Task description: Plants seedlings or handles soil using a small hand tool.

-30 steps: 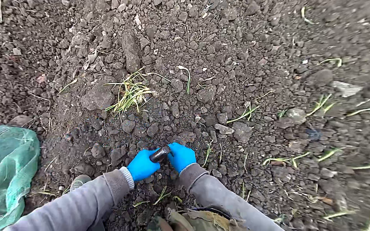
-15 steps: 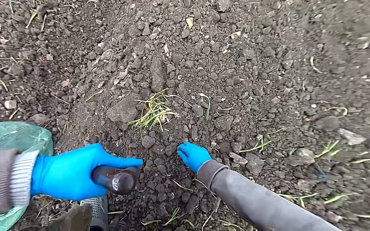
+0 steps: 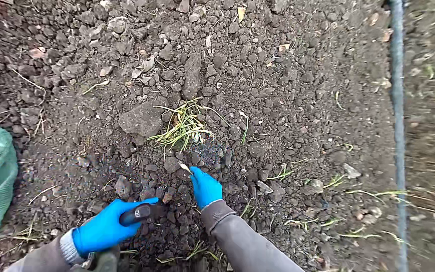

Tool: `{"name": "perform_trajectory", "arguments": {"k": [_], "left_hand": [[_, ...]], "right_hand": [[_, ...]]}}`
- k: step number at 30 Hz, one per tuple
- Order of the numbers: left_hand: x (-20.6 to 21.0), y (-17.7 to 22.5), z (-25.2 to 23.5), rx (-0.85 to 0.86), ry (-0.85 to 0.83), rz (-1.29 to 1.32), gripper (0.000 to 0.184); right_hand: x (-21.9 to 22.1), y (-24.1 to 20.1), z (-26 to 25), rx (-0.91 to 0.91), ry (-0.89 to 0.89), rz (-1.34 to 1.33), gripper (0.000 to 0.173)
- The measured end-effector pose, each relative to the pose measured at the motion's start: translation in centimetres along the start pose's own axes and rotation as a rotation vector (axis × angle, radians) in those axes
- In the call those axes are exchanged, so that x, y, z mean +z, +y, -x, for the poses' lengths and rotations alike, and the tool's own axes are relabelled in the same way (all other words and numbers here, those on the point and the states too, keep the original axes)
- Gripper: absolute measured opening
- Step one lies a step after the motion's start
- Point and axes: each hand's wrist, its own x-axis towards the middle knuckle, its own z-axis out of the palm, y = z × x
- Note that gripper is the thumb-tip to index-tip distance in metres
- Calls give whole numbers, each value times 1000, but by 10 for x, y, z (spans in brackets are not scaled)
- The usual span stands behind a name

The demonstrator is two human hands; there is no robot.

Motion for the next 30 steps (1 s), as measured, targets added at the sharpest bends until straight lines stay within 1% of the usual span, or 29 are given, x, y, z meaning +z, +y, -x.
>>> {"name": "perform_trajectory", "arguments": {"k": [1,2,3,4,5,6,7,8,9,10,11,12,13,14,16,17,18,19,20,21,22,23,24,25,26,27,28,29,30], "left_hand": [[-19,17,4,82,-3,29,46],[-37,34,7,183,-42,24,49],[-53,50,7,292,-94,7,49],[-63,66,3,364,-143,-7,47],[-66,81,-4,370,-175,-14,46],[-60,88,-13,293,-155,-43,43],[-43,84,-26,158,-103,-97,39],[-21,69,-44,4,-90,-169,26],[3,43,-62,-122,-147,-215,29],[26,11,-75,-209,-195,-220,38],[42,-16,-78,-248,-215,-206,51],[48,-32,-73,-251,-211,-184,58],[46,-37,-63,-236,-176,-148,57],[40,-34,-50,-220,-110,-96,50],[19,-15,-17,-159,64,16,17],[0,-3,-3,-97,114,67,16],[-21,5,13,-9,123,106,26],[-36,12,27,71,130,108,32],[-45,16,39,124,176,67,34],[-48,17,46,138,221,51,38],[-48,13,48,104,270,78,38],[-45,7,46,21,338,147,32],[-41,-1,42,-98,407,229,19],[-41,-7,39,-215,431,286,11],[-44,-10,38,-304,426,292,10],[-48,-9,40,-361,405,222,10],[-51,-6,44,-365,375,101,9],[-52,-4,49,-311,361,6,11],[-51,-7,54,-236,381,-29,16]], "right_hand": [[14,11,17,-54,-74,41,38],[23,19,28,-113,-148,95,38],[28,22,35,-159,-183,124,37],[28,23,39,-179,-179,123,35],[26,23,44,-179,-145,95,33],[22,21,50,-175,-104,59,31],[16,18,56,-173,-71,30,29],[10,14,61,-179,-49,13,28],[4,7,64,-181,-70,19,28],[-1,-1,63,-183,-120,43,29],[-2,-10,60,-188,-192,84,30],[2,-19,55,-197,-265,129,30],[14,-28,47,-208,-322,171,29],[30,-35,41,-218,-370,209,27],[69,-43,36,-191,-413,236,24],[82,-46,31,-155,-422,234,23],[88,-48,29,-124,-434,214,23],[89,-47,30,-130,-441,198,29],[85,-43,32,-169,-445,177,39],[77,-40,33,-232,-419,174,46],[63,-38,32,-296,-352,175,47],[47,-38,28,-343,-223,162,43],[31,-38,20,-375,-33,134,37],[15,-39,8,-388,171,104,32],[-2,-42,-8,-355,311,68,28],[-23,-48,-25,-274,361,46,29],[-44,-55,-44,-164,333,52,36],[-63,-60,-65,-57,256,76,44],[-76,-62,-85,15,168,96,47]]}}
